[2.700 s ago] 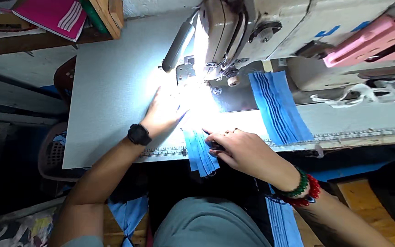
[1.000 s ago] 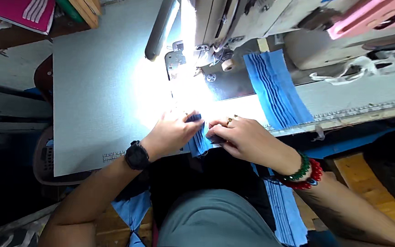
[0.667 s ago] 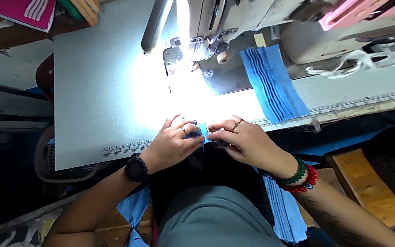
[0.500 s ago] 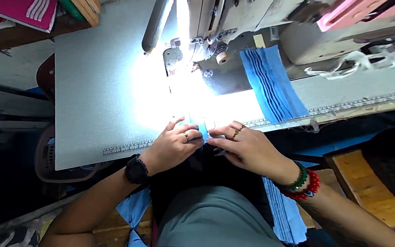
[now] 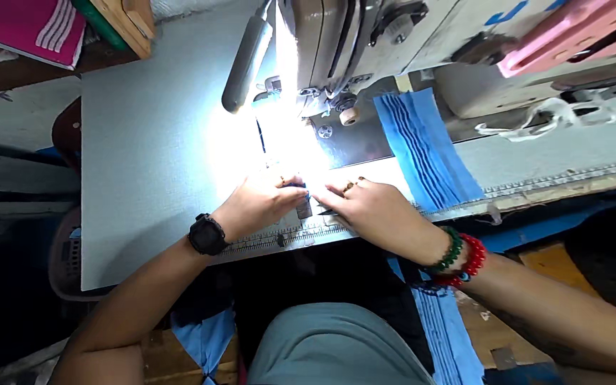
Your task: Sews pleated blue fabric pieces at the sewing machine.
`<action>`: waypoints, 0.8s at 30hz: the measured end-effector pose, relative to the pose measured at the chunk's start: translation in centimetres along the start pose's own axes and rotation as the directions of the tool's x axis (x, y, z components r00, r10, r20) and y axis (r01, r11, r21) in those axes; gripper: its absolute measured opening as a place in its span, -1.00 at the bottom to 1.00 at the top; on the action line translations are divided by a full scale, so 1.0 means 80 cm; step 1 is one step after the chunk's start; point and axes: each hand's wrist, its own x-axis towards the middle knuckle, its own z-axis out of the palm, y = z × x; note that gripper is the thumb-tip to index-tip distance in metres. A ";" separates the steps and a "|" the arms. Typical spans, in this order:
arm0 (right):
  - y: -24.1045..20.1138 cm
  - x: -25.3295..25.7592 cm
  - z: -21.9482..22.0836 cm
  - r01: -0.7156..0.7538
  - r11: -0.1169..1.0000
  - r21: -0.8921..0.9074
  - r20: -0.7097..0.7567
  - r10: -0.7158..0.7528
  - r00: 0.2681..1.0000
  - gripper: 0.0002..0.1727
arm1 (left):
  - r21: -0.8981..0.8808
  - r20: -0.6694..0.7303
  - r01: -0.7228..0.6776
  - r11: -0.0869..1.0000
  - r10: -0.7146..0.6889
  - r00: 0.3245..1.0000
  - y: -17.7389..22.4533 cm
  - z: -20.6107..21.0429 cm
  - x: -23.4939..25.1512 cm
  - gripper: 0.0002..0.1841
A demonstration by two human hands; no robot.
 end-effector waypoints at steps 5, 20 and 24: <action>0.020 0.032 0.002 -0.024 0.998 -0.059 0.018 0.025 1.000 -0.75 | 0.007 -0.031 -0.010 1.000 0.011 0.999 -0.032 -0.008 0.020 -0.77; 0.015 0.033 -0.012 -0.233 0.969 -0.082 0.024 0.236 0.972 -0.80 | 0.071 -0.116 0.167 0.983 -0.159 0.981 -0.115 -0.024 0.066 -0.74; -0.005 -0.001 -0.023 -0.300 0.950 0.088 0.086 0.293 0.952 -0.64 | -0.042 -0.281 0.539 0.841 -0.528 0.802 -0.107 -0.029 0.106 -0.68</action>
